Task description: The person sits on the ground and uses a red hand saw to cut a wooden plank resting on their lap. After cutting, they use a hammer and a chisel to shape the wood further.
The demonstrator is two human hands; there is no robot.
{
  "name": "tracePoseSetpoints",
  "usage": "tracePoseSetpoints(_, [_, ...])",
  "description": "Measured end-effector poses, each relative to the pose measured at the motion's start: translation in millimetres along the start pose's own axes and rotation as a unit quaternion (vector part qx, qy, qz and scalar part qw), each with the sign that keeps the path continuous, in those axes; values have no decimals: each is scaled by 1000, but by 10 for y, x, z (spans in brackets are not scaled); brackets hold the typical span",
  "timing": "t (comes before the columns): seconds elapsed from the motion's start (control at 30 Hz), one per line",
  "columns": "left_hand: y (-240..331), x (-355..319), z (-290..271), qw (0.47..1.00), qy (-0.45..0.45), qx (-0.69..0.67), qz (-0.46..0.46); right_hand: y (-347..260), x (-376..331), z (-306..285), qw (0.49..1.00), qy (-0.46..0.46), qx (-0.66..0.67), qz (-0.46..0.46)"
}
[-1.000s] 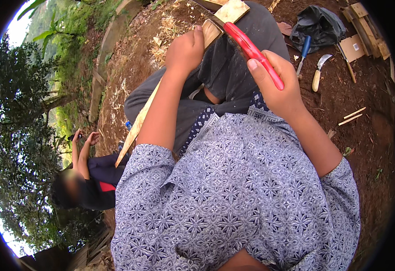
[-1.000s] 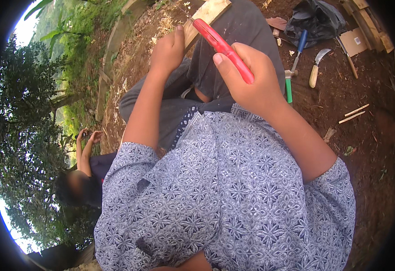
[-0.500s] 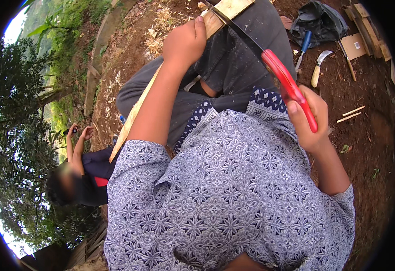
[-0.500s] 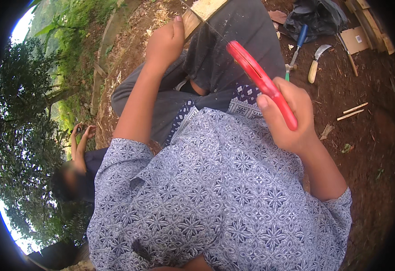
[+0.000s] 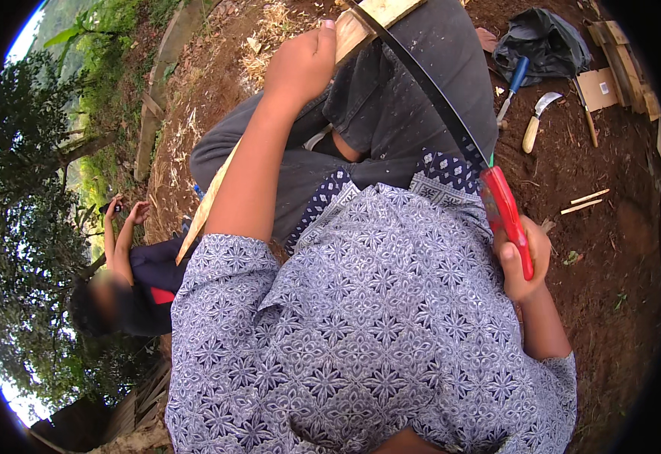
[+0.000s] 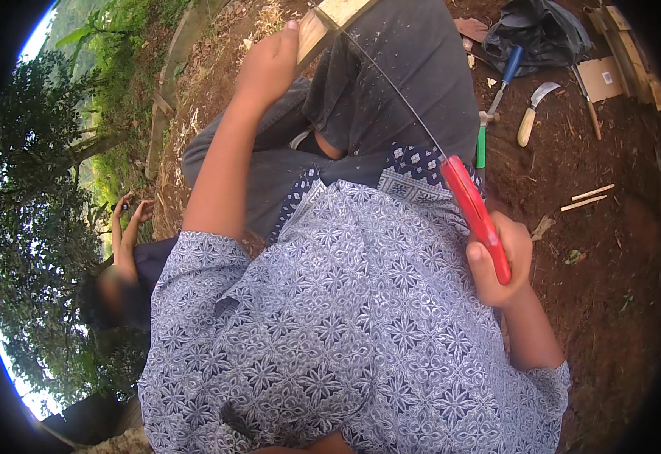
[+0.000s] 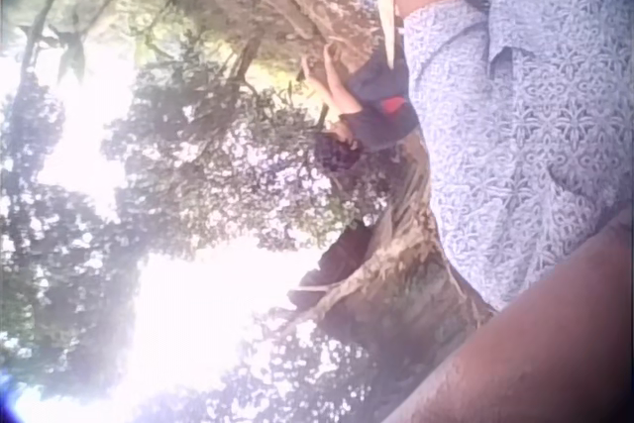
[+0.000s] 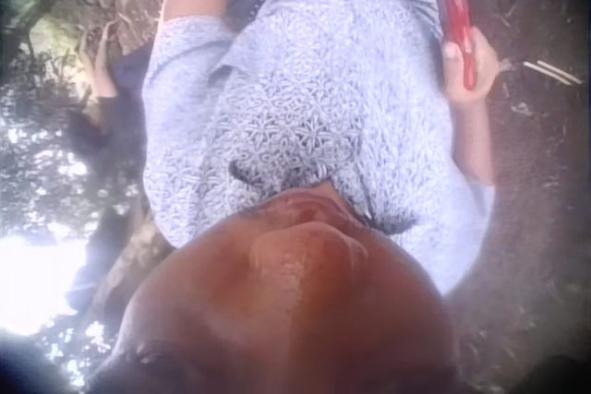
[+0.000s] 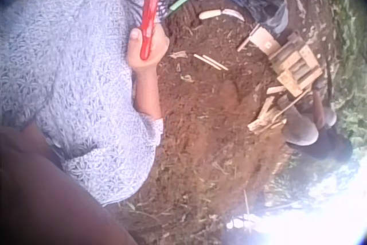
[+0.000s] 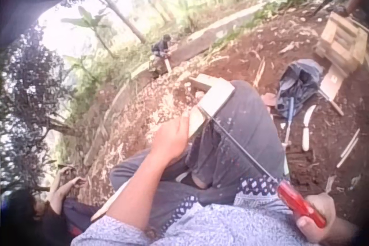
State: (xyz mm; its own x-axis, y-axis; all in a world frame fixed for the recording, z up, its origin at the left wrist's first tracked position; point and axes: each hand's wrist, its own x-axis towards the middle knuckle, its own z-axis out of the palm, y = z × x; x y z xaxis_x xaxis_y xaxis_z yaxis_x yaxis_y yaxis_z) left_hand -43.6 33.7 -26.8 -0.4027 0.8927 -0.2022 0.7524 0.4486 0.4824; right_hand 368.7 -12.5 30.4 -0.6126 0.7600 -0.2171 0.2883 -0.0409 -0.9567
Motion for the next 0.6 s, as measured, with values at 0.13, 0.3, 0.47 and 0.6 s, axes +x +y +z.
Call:
tracePoseSetpoints(0.13, [13,-1,-31,1000,2,22,3,-325,-496,-552,992,59,19,107])
tracePoseSetpoints(0.3, [61,-25,-34,999,27,47,1,-375,-71,-417,991,97,41,78])
tracePoseSetpoints(0.47, [62,-21,-34,998,27,51,-8,-259,448,-95,985,22,164,49])
tracePoseSetpoints(0.6, [56,-20,-32,999,22,48,0,-300,461,18,995,26,93,12])
